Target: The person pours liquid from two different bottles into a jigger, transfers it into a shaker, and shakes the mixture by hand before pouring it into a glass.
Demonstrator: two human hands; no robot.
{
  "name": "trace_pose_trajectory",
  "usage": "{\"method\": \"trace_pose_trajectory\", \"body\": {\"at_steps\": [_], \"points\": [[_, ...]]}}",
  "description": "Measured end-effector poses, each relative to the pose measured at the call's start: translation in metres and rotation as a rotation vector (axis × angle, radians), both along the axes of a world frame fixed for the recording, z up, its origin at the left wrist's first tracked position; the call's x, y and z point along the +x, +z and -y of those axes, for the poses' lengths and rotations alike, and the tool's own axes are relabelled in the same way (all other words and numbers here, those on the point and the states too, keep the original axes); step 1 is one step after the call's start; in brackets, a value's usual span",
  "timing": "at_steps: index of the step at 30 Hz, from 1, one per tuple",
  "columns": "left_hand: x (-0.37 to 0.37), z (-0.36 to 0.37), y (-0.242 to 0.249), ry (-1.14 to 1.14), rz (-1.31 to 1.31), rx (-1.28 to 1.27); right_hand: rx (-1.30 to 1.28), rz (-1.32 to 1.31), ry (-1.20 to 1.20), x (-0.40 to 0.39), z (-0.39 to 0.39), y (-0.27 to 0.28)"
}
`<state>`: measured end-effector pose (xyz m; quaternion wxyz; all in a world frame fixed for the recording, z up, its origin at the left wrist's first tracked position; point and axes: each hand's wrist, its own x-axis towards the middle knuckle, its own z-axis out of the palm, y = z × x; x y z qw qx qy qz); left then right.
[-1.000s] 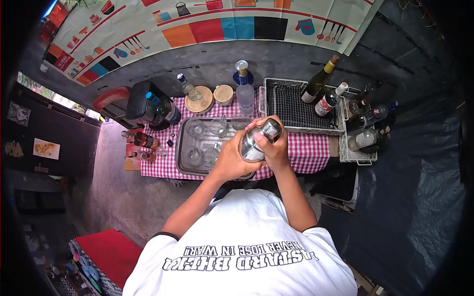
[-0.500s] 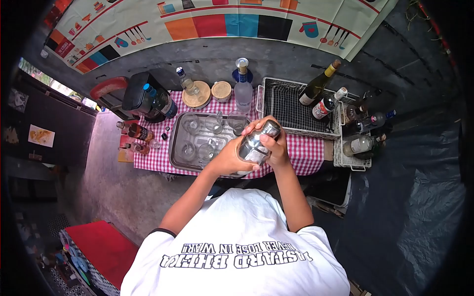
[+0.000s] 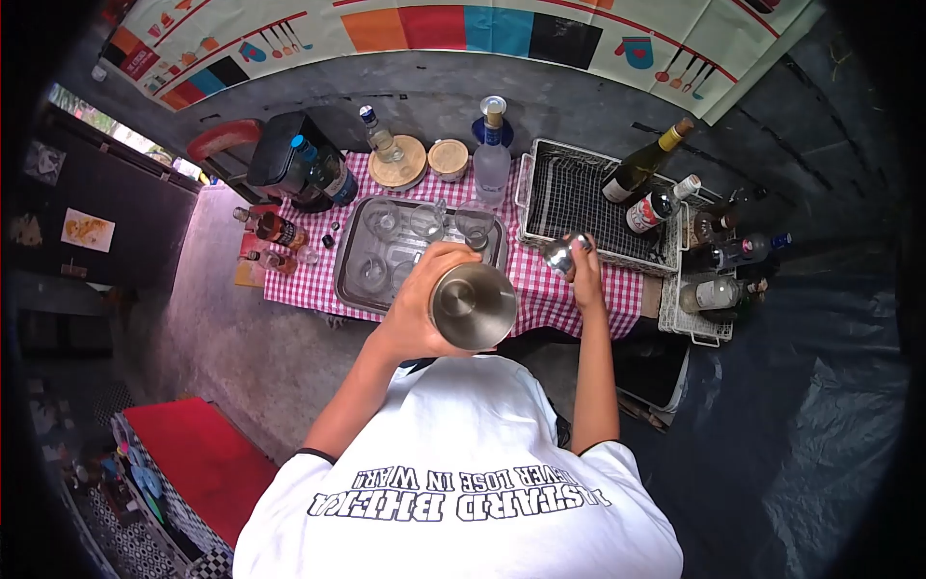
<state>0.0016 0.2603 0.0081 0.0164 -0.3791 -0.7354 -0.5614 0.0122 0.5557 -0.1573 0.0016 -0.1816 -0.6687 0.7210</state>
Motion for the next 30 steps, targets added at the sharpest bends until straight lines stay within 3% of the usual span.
{"method": "trace_pose_trajectory", "body": {"at_steps": [3,4,6,17,20,25,30], "points": [[0.003,0.003,0.001,0.032,-0.083,0.071,0.408,0.061,-0.027,0.0,-0.004,-0.051],[0.004,0.003,0.004,0.041,-0.081,0.066,0.404,0.062,-0.017,0.0,-0.009,-0.07],[0.004,0.004,0.014,0.118,-0.2,-0.058,0.785,0.004,0.122,0.0,-0.019,-0.099],[0.004,0.008,-0.007,0.154,-0.05,0.015,0.685,0.116,0.058,0.015,-0.027,-0.11],[0.004,0.007,-0.009,0.158,0.004,-0.003,0.895,-0.056,0.068,0.026,-0.026,-0.128],[0.001,0.005,-0.011,0.131,0.012,-0.003,0.827,-0.056,0.081,0.027,-0.021,-0.111],[-0.002,0.002,-0.016,0.108,-0.006,0.006,0.776,0.142,0.125,0.013,-0.014,-0.082]]}}
